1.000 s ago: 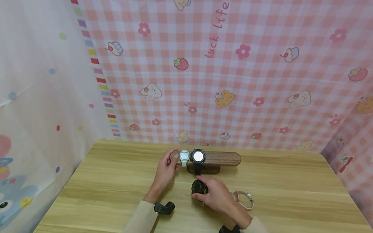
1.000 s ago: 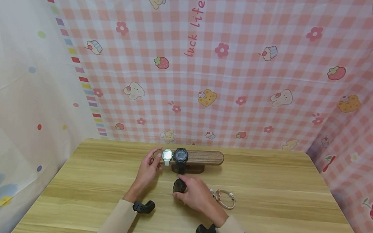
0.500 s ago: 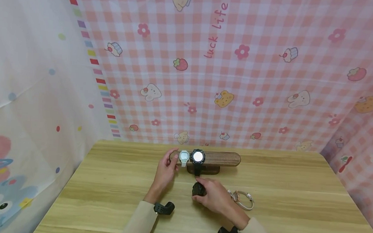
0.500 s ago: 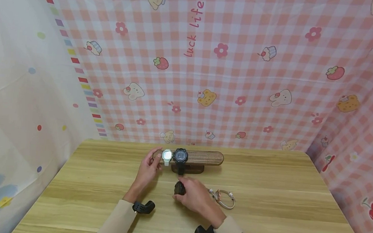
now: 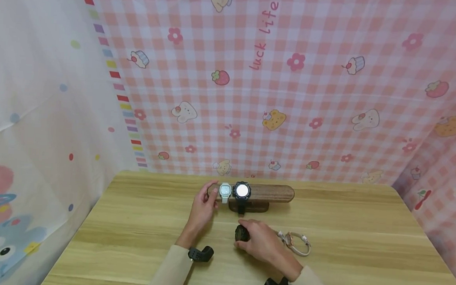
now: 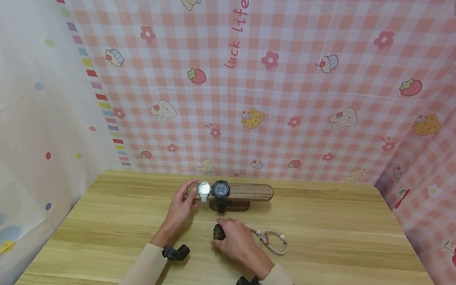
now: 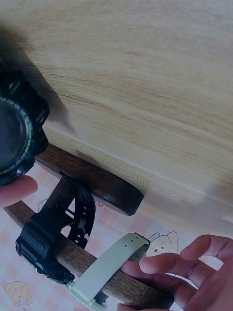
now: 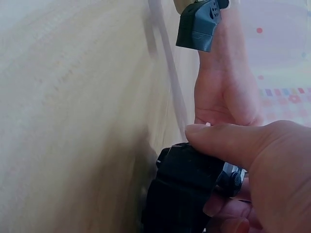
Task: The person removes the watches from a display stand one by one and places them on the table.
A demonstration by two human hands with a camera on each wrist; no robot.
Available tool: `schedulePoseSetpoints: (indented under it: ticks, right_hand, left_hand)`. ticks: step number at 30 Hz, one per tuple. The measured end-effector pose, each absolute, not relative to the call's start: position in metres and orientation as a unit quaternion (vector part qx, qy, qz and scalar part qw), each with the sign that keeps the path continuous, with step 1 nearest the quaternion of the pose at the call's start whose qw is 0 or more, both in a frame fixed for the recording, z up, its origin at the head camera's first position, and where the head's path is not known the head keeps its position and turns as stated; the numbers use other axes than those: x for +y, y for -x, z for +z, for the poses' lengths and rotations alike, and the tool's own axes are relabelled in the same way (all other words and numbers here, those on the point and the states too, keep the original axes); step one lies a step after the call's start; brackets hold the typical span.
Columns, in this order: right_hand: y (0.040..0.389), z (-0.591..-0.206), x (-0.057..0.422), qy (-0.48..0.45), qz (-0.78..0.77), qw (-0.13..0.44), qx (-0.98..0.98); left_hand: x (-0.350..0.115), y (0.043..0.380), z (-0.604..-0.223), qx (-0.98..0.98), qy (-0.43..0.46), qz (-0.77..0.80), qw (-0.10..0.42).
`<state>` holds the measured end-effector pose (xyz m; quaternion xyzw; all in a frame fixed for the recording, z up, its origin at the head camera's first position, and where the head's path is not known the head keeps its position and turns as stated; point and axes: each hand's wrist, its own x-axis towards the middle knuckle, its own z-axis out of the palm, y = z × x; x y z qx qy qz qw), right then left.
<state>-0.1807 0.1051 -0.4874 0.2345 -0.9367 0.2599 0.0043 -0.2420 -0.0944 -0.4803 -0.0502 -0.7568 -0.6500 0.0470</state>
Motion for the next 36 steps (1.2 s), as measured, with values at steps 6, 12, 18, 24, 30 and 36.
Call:
schedulePoseSetpoints:
  ticks: [6, 12, 18, 24, 30, 36]
  right_hand:
    - [0.179, -0.488, 0.102, -0.235, 0.263, 0.01, -0.936]
    - [0.179, -0.488, 0.102, -0.236, 0.263, 0.016, -0.935]
    - [0.178, -0.489, 0.102, -0.237, 0.265, 0.021, -0.934]
    - [0.178, -0.488, 0.102, -0.224, 0.27, 0.015, -0.936]
    - [0.179, -0.48, 0.106, -0.201, 0.312, 0.01, -0.928]
    - [0.182, -0.466, 0.116, -0.16, 0.345, 0.06, -0.923]
  left_hand:
    - [-0.095, 0.242, -0.48, -0.756, 0.048, -0.651, 0.044]
    - [-0.094, 0.243, -0.48, -0.755, 0.051, -0.652, 0.046]
    - [-0.095, 0.243, -0.481, -0.758, 0.054, -0.648, 0.046]
    - [-0.095, 0.242, -0.481, -0.759, 0.058, -0.647, 0.049]
    - [-0.095, 0.242, -0.482, -0.758, 0.057, -0.648, 0.051]
    - [-0.095, 0.242, -0.482, -0.756, 0.051, -0.651, 0.047]
